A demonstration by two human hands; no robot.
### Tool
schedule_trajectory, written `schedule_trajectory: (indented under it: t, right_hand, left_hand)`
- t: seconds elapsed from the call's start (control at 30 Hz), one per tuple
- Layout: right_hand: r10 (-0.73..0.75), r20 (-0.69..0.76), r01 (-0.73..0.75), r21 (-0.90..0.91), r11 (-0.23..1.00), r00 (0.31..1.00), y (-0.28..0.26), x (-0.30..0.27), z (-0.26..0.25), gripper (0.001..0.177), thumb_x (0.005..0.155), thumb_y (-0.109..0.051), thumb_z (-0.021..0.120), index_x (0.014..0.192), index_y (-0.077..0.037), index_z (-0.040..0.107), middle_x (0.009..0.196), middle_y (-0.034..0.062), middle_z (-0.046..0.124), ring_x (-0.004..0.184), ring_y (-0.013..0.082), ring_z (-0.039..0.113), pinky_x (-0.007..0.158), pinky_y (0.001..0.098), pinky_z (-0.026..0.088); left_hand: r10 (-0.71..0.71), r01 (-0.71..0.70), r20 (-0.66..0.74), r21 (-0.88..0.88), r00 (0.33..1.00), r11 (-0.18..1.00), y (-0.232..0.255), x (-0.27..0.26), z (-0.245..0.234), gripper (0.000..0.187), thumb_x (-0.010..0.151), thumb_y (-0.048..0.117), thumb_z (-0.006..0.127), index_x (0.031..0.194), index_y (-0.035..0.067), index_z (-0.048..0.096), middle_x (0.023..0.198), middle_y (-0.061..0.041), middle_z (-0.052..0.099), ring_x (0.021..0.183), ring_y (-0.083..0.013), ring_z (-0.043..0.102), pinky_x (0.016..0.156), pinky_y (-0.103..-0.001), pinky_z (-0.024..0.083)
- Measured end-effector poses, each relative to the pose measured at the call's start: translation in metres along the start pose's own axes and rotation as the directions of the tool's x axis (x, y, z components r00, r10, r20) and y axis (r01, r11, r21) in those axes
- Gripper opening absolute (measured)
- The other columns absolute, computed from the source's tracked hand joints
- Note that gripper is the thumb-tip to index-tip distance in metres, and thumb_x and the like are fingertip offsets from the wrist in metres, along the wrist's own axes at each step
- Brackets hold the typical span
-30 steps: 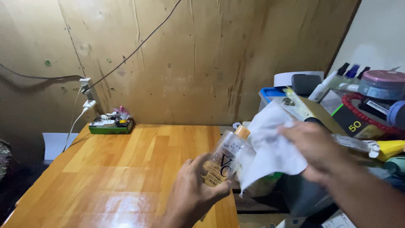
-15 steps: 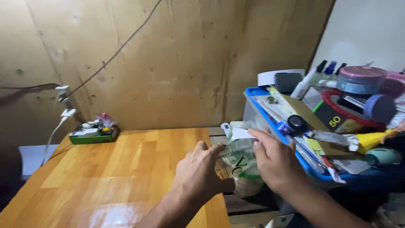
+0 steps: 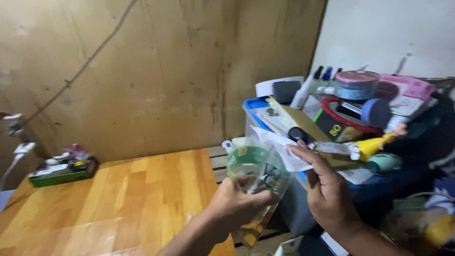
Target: The person organizes small items on a wooden desk. They place a white adapter into a green box, then retrieve a pink sachet and a yellow cap from a plastic bin and put them in the box. They then wipe several bottles with a tissue and place them on the desk.
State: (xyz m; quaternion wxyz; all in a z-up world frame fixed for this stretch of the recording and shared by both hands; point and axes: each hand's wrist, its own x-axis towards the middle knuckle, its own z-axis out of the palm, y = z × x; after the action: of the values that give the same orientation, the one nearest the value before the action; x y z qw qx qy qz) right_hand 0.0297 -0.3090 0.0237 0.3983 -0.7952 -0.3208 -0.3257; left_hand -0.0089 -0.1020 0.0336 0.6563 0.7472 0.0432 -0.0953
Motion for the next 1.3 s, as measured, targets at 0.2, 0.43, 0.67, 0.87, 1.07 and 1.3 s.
schedule_trajectory:
  t: [0.2, 0.43, 0.67, 0.87, 1.07, 1.3]
  right_hand:
    - [0.359, 0.030, -0.357, -0.064, 0.932, 0.933, 0.061, -0.027, -0.021, 0.058, 0.088, 0.012, 0.045, 0.137, -0.009, 0.068, 0.129, 0.0112, 0.072, 0.071, 0.0218, 0.070, 0.072, 0.0301, 0.057]
    - [0.899, 0.135, -0.694, 0.685, 0.220, 0.417, 0.086, 0.001, -0.026, 0.037, 0.097, -0.007, 0.040, 0.126, 0.000, 0.061, 0.113, 0.0177, 0.070, 0.091, 0.0259, 0.071, 0.079, 0.0450, 0.060]
    - [0.704, 0.274, -0.591, 0.767, 0.251, 0.655, 0.042, 0.034, -0.010, 0.038, 0.094, -0.008, 0.044, 0.126, 0.001, 0.062, 0.113, 0.0157, 0.071, 0.101, 0.0237, 0.071, 0.090, 0.0397, 0.058]
    - [0.787, 0.207, -0.737, 0.543, 0.402, 0.581, 0.041, 0.018, 0.007, 0.034, 0.094, -0.006, 0.044, 0.118, 0.002, 0.067, 0.102, 0.0151, 0.075, 0.090, 0.0240, 0.071, 0.080, 0.0381, 0.056]
    - [0.843, 0.332, -0.826, 0.523, 0.209, 0.423, 0.039, 0.012, -0.003, 0.033, 0.094, -0.004, 0.046, 0.118, 0.004, 0.067, 0.100, 0.0205, 0.074, 0.087, 0.0326, 0.071, 0.078, 0.0465, 0.057]
    - [0.698, -0.090, -0.569, 0.510, 0.645, 0.710, 0.026, 0.059, -0.027, 0.031, 0.100, -0.003, 0.044, 0.124, -0.002, 0.063, 0.107, 0.0194, 0.071, 0.087, 0.0332, 0.070, 0.077, 0.0461, 0.056]
  left_hand:
    - [0.040, -0.008, 0.131, -0.240, 0.991, 0.971, -0.008, 0.009, 0.002, 0.044, 0.079, 0.030, 0.081, 0.112, 0.001, 0.077, 0.083, -0.005, 0.071, 0.065, -0.0123, 0.063, 0.057, -0.027, 0.049]
    - [0.294, -0.247, 0.184, -0.240, 0.938, 0.939, -0.014, 0.025, -0.006, 0.050, 0.077, 0.027, 0.079, 0.120, 0.004, 0.070, 0.097, -0.005, 0.075, 0.082, -0.0112, 0.070, 0.073, -0.028, 0.059]
    - [0.379, -0.314, 0.265, -0.257, 0.886, 0.914, -0.027, 0.042, -0.002, 0.062, 0.075, 0.021, 0.083, 0.127, -0.007, 0.065, 0.107, -0.012, 0.076, 0.096, -0.0181, 0.071, 0.088, -0.032, 0.059]
    - [0.437, -0.428, 0.006, 0.209, 0.899, 0.879, -0.032, 0.032, 0.000, 0.082, 0.062, 0.033, 0.089, 0.131, -0.001, 0.061, 0.117, -0.012, 0.075, 0.110, -0.0209, 0.074, 0.096, -0.032, 0.056]
    - [0.395, -0.199, -0.155, 0.668, 0.905, 0.718, -0.028, 0.022, -0.010, 0.085, 0.058, 0.042, 0.093, 0.135, 0.022, 0.064, 0.127, -0.013, 0.061, 0.114, -0.0310, 0.065, 0.095, -0.040, 0.055]
    - [0.426, -0.218, -0.151, 0.681, 0.892, 0.699, -0.034, 0.025, -0.019, 0.091, 0.056, 0.039, 0.093, 0.140, 0.025, 0.060, 0.123, -0.012, 0.061, 0.112, -0.0334, 0.064, 0.092, -0.043, 0.054]
